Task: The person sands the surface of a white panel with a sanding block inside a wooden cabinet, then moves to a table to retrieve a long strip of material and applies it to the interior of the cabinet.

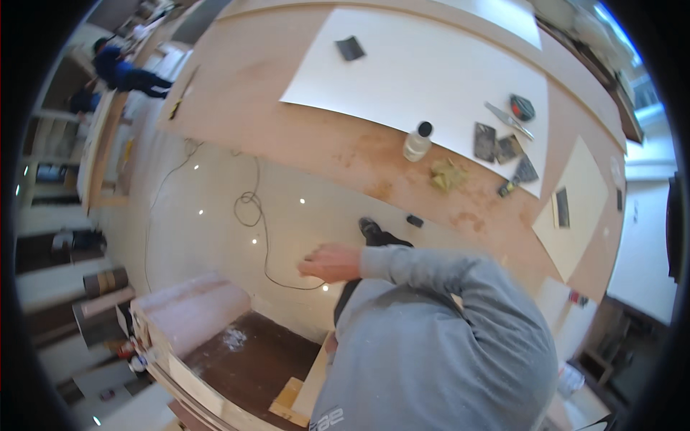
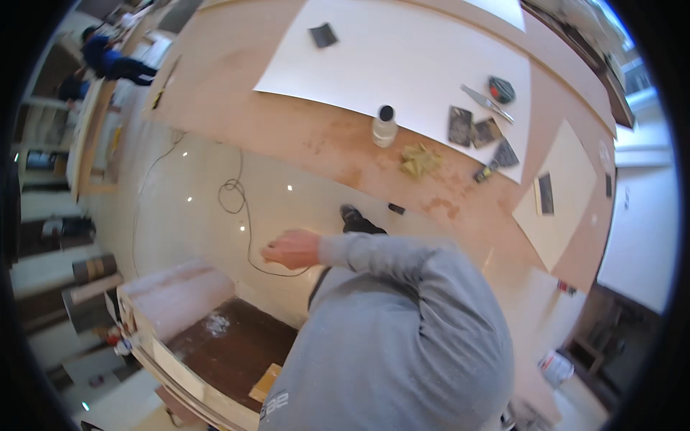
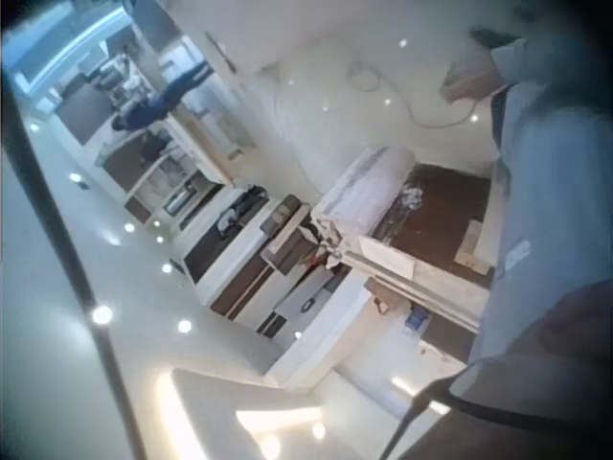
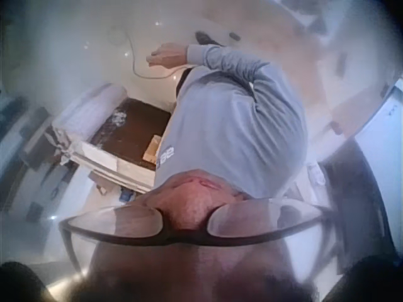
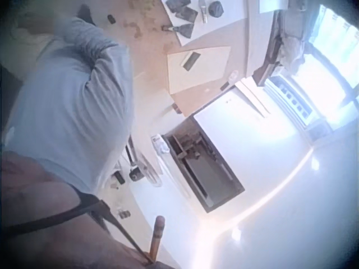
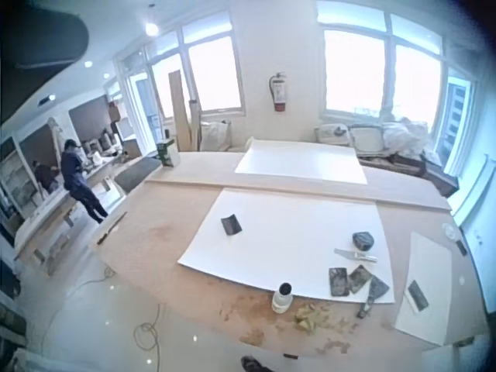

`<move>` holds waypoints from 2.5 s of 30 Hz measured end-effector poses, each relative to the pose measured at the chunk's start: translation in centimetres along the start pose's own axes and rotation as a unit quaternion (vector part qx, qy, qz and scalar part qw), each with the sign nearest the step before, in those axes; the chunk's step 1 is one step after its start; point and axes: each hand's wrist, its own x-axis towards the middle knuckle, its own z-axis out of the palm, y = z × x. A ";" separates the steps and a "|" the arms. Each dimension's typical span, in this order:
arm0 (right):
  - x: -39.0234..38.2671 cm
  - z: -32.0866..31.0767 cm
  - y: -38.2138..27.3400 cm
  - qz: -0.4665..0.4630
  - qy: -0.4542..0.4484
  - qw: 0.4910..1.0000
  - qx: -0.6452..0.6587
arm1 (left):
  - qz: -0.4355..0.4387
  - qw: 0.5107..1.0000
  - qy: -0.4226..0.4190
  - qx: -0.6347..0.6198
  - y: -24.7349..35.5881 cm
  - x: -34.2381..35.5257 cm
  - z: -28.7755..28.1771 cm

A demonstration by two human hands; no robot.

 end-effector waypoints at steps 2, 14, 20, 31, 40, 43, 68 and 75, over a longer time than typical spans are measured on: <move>2.2 -1.7 0.7 0.031 0.023 0.999 -0.001 | 0.019 0.999 0.004 0.029 2.9 3.7 -4.0; -6.2 -5.6 -2.4 0.346 0.279 0.884 -0.144 | 0.094 0.978 -0.158 0.101 13.7 23.7 -22.2; -15.2 0.4 -9.4 0.570 0.436 0.677 -0.165 | 0.144 0.975 -0.170 0.008 20.4 30.3 -23.0; -18.0 1.8 -10.9 0.491 0.425 0.756 -0.083 | 0.239 0.937 -0.239 0.085 24.1 24.1 -15.4; -36.0 -2.3 -13.6 0.478 0.479 0.735 -0.039 | 0.395 0.876 -0.180 0.211 32.5 12.2 -2.7; -46.2 -1.4 -16.5 0.544 0.494 0.675 -0.068 | 0.535 0.744 -0.224 0.331 40.9 8.7 5.3; -29.2 23.7 -26.7 0.611 0.733 -0.278 0.111 | 0.583 0.207 -0.420 0.664 59.9 -12.1 36.0; -39.8 22.6 -31.4 0.563 0.774 -0.285 -0.061 | 0.636 0.093 -0.299 0.705 60.1 -14.6 34.2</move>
